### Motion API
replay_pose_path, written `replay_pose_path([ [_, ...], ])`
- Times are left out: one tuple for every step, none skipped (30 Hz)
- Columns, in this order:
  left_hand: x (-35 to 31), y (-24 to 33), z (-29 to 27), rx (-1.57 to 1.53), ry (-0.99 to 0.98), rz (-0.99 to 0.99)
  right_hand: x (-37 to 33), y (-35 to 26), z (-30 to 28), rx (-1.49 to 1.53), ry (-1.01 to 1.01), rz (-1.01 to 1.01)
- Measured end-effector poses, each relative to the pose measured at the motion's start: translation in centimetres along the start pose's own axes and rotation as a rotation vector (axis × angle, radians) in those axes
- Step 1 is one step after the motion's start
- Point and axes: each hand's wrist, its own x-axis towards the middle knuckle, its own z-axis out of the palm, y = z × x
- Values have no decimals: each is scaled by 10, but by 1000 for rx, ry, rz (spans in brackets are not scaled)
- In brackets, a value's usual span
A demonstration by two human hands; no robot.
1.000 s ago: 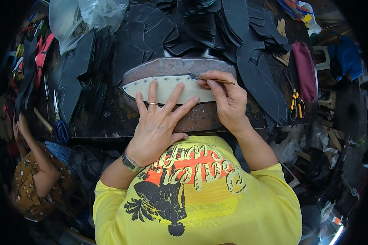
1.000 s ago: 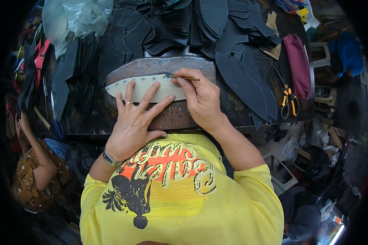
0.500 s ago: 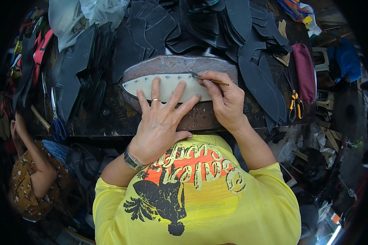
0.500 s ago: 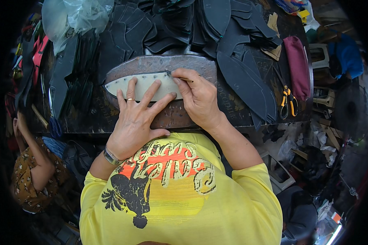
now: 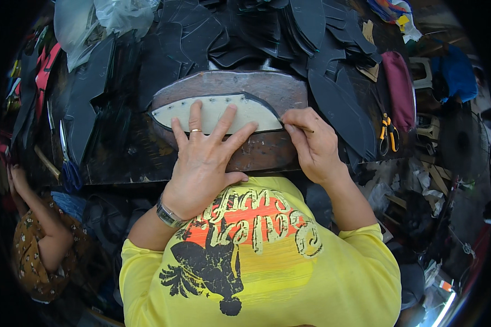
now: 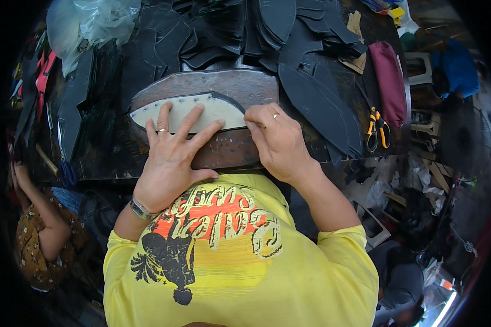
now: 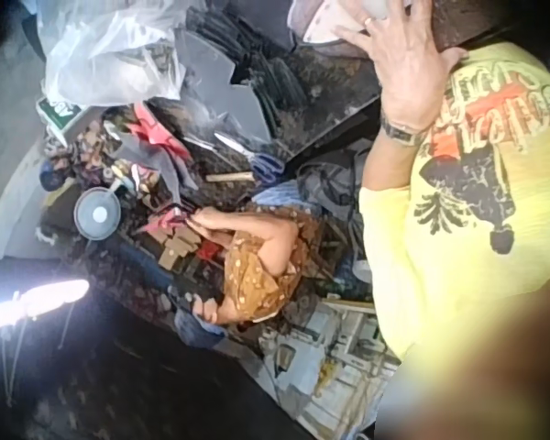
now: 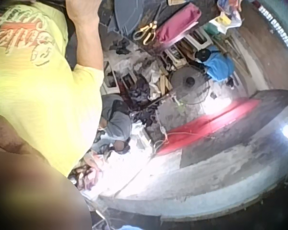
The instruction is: The person repeatedly places a template on black sheet material, marks around it with a pencil, and stacks the marked pieces. They also pack some finished pieces into a plastic bag.
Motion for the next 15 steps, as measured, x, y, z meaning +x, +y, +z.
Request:
replay_pose_path([
  [0, 0, 0, -1, -3, -4, -4, -3, -5, -11, -23, 1],
  [0, 1, 0, 8, -8, -9, -8, -5, -10, -8, -83, 32],
  [0, 1, 0, -2, -1, -6, -11, -8, -16, -4, -141, 62],
  [0, 1, 0, -1, 3, -3, -13, -11, -20, 0, -199, 92],
  [0, 1, 0, 11, 3, -2, -13, -12, -21, 127, -133, 179],
  [0, 1, 0, 2, 8, -2, -12, -13, -20, 254, -67, 265],
  [0, 1, -1, 4, 8, -4, -10, -13, -19, 382, -2, 349],
  [-1, 1, -1, 19, 4, -9, -7, -12, -15, 542, 99, 341],
  [-1, 0, -1, 0, 14, 0, -2, -10, -10, 616, 157, 326],
  [-1, -1, -2, -7, 18, 8, 5, -6, -4, 704, 216, 313],
  [-2, -2, -2, -2, 22, 11, 11, -4, 5, 738, 229, 302],
  [-4, -3, -1, -20, 38, 16, 17, -1, 16, 774, 240, 291],
  [-5, -4, -1, -25, 54, 17, 21, 1, 24, 813, 243, 288],
  [-7, -6, 0, -17, 76, 20, 25, 3, 31, 758, 220, 271],
  [-9, -9, 1, -49, 83, 20, 28, 4, 37, 706, 191, 263],
])
